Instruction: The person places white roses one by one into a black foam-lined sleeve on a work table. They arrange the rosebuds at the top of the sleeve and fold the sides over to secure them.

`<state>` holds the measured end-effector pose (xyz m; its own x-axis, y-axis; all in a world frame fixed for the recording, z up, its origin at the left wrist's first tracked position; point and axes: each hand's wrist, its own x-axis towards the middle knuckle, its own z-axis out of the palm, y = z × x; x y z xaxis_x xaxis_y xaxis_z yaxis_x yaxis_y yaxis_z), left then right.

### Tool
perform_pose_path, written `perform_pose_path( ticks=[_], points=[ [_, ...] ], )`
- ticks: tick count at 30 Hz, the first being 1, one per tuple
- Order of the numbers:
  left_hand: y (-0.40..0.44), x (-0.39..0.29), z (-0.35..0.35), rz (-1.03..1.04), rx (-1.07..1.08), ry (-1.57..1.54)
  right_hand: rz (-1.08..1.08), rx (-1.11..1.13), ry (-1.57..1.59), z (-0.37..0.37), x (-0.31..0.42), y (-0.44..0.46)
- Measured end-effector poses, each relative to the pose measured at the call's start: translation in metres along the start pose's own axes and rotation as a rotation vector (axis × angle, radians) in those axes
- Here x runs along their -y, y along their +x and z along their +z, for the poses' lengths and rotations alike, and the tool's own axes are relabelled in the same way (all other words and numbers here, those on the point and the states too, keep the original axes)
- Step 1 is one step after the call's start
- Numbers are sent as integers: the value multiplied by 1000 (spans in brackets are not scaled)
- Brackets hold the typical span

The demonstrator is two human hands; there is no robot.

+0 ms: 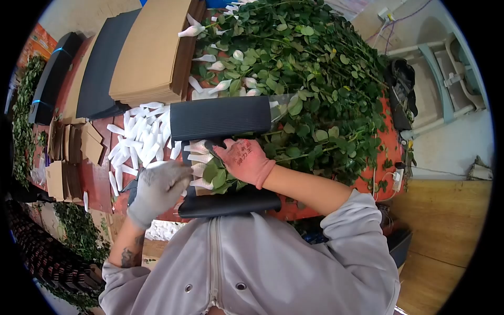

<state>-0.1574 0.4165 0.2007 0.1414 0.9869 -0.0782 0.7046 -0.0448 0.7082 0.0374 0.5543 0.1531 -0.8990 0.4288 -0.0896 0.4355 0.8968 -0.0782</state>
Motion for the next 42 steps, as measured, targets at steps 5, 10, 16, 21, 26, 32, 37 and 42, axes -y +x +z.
perform_pose_path(
  ticks=[5,10,16,21,26,32,37,42],
  points=[
    [27,3,32,147,-335,389,-134,-321,-31,31,-11,-6],
    [29,-1,42,-116,-74,254,-1,-19,-23,16,-8,0],
    [24,8,35,-69,-88,192,-115,-6,-3,-51,-6,-38],
    [19,-7,28,259,-273,368,47,261,-218,-65,-79,-94],
    [26,-9,36,73,-21,350,49,208,-274,-45,-98,-114],
    [24,4,37,139,-93,251,110,205,-201,-64,-90,-108],
    [24,15,40,151,-100,145,183,97,-314,-75,-83,-111],
    [25,14,42,153,-145,143,132,-131,-245,-93,-79,-111]
  ],
)
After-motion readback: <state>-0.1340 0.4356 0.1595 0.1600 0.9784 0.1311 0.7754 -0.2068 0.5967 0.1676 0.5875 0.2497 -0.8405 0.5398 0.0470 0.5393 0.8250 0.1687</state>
